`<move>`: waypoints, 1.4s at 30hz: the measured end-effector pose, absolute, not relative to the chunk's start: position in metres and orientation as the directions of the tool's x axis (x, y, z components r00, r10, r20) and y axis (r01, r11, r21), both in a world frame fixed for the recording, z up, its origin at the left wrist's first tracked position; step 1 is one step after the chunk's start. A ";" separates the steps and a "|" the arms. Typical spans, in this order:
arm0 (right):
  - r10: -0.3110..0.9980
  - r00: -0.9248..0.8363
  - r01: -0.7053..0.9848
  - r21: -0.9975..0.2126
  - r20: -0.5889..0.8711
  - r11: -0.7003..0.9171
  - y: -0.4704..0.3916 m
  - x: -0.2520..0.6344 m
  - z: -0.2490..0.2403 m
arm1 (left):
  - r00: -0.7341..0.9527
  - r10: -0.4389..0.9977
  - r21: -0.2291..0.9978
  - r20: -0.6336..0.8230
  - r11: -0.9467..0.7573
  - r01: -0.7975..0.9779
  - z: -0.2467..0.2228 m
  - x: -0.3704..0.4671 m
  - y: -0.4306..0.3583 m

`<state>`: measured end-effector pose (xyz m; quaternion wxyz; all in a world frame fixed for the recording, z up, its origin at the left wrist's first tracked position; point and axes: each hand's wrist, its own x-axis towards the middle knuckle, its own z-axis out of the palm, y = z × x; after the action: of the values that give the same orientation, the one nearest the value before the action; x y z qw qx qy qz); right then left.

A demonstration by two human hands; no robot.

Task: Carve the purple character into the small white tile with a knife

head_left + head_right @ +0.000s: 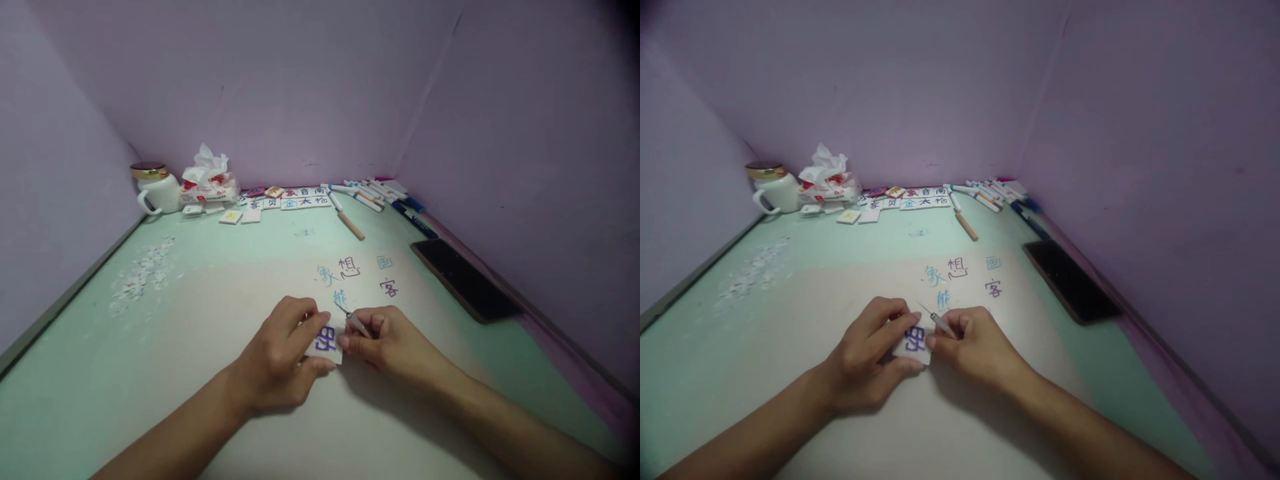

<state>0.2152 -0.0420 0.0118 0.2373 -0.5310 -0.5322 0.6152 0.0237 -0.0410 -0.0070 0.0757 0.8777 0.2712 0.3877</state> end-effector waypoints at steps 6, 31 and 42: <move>0.840 -0.388 0.167 -0.925 -0.380 -0.342 -0.039 0.220 0.014 | 0.542 0.576 0.417 0.612 -0.817 0.399 -0.007 0.019 -0.040; 0.957 -0.232 -0.150 -0.966 -0.174 -0.211 -0.031 0.232 0.009 | 0.432 0.859 0.461 0.274 -0.511 0.725 -0.009 0.030 -0.054; 0.934 -0.121 -0.301 -0.884 -0.337 -0.358 -0.020 0.233 0.002 | 0.541 0.799 0.516 0.264 -0.591 0.620 -0.008 0.025 -0.054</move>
<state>0.2329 -0.0199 0.0015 0.4599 -0.4777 -0.3310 0.6714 0.0248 -0.0543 -0.0085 0.1839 0.8582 0.4133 0.2425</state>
